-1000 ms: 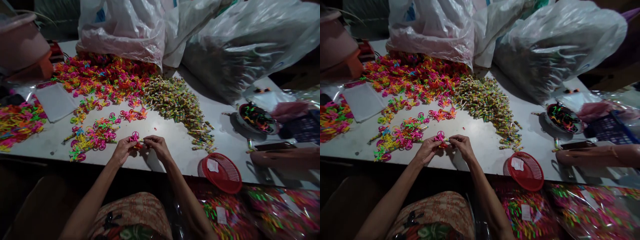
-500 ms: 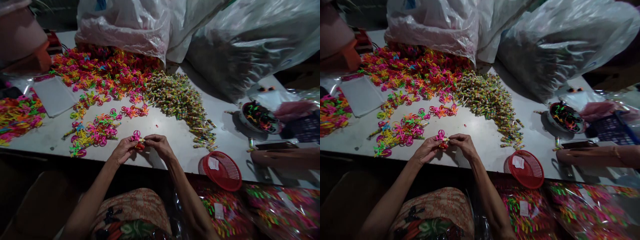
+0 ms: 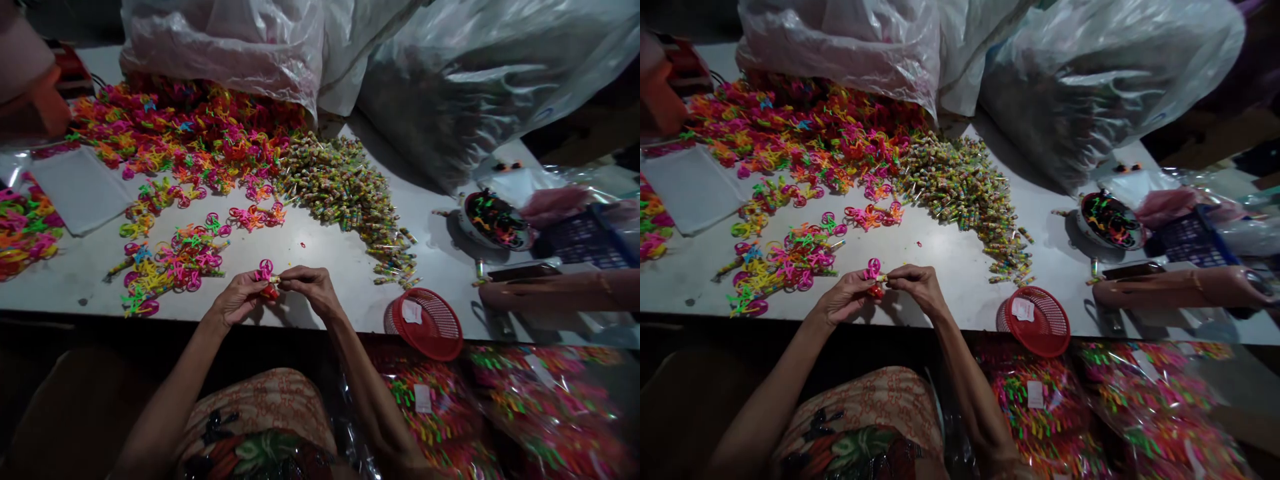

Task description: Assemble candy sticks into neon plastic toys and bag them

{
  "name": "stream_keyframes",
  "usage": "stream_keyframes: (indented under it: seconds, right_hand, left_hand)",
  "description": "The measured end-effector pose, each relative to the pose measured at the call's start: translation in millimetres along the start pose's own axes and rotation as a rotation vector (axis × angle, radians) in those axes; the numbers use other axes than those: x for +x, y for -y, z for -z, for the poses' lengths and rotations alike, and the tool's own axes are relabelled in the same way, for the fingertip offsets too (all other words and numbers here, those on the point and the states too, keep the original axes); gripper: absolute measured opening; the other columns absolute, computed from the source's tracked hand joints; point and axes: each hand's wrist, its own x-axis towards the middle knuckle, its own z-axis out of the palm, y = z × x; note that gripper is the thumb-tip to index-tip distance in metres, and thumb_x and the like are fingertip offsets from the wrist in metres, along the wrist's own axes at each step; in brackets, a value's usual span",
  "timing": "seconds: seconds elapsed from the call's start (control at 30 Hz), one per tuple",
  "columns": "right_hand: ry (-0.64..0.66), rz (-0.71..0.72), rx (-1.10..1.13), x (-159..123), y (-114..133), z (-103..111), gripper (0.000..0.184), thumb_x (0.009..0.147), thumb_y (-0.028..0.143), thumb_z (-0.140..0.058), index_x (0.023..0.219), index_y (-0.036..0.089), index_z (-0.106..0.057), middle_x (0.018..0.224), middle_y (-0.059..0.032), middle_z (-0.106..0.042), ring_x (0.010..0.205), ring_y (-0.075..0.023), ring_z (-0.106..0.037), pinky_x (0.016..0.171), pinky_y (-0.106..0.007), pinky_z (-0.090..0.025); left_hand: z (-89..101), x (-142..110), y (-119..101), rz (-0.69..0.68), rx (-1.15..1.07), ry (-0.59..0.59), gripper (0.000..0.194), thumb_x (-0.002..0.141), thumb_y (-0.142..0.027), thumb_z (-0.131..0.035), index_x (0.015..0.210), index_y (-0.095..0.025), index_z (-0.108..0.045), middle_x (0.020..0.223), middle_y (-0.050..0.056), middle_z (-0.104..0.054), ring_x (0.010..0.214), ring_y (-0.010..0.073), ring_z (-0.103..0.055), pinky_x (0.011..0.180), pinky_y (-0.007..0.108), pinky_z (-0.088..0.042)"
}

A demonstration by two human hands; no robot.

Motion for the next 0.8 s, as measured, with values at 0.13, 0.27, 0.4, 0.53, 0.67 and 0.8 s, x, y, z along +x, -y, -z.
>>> stream_keyframes:
  seconds: [0.13,0.27,0.4,0.53,0.67,0.8]
  right_hand:
    - [0.084,0.028,-0.052,5,1,5,0.012,0.062,0.029,-0.079,0.071,0.022,-0.077,0.074,-0.003,-0.07,0.068,-0.0155,-0.064,0.069,-0.03,-0.052]
    - [0.033,0.201,-0.191,3,-8,1,0.009,0.068,0.028,-0.074,0.073,0.021,-0.076,0.077,-0.0048,-0.071,0.074,-0.0167,-0.065,0.071,-0.029,-0.052]
    - [-0.016,0.274,-0.314,-4,-19,-8,0.008,0.071,0.026,-0.07,0.073,0.021,-0.075,0.079,-0.005,-0.071,0.074,-0.0161,-0.065,0.071,-0.028,-0.051]
    - [0.036,0.101,-0.071,-1,-21,-6,0.016,0.065,0.032,-0.075,0.074,0.019,-0.074,0.076,-0.0029,-0.071,0.072,-0.0158,-0.066,0.071,-0.028,-0.052]
    - [-0.026,-0.033,0.069,0,-14,-2,0.023,0.057,0.028,-0.08,0.077,0.018,-0.075,0.071,-0.0002,-0.071,0.064,-0.0131,-0.064,0.066,-0.027,-0.052]
    - [-0.018,-0.12,0.055,0,-8,3,0.019,0.057,0.027,-0.081,0.071,0.016,-0.074,0.058,0.0005,-0.067,0.053,-0.0106,-0.059,0.058,-0.025,-0.048]
  left_hand:
    - [-6.0,1,0,-0.029,-0.008,-0.039,0.03,0.053,-0.023,-0.084,0.075,-0.011,-0.067,0.06,0.005,-0.069,0.053,0.0145,-0.064,0.051,0.024,-0.054]
    - [-11.4,2,1,-0.124,0.092,-0.158,0.032,0.053,-0.028,-0.083,0.072,-0.011,-0.064,0.058,0.004,-0.068,0.05,0.0135,-0.063,0.05,0.024,-0.054]
    - [-5.0,-4,3,-0.04,0.197,-0.198,0.03,0.054,-0.027,-0.083,0.069,-0.012,-0.061,0.056,0.002,-0.066,0.046,0.0143,-0.061,0.042,0.022,-0.05]
    - [5.9,-8,1,0.028,0.088,-0.129,0.03,0.055,-0.017,-0.082,0.079,-0.011,-0.064,0.065,0.005,-0.07,0.054,0.0153,-0.065,0.049,0.024,-0.055]
    - [-1.8,-10,1,-0.025,-0.013,-0.121,0.024,0.057,-0.01,-0.079,0.076,-0.011,-0.063,0.064,0.005,-0.07,0.059,0.0154,-0.067,0.054,0.023,-0.056]
    - [-9.3,-8,3,-0.035,-0.024,-0.054,0.027,0.059,-0.016,-0.081,0.08,-0.01,-0.064,0.068,0.006,-0.071,0.06,0.0161,-0.068,0.054,0.024,-0.056]
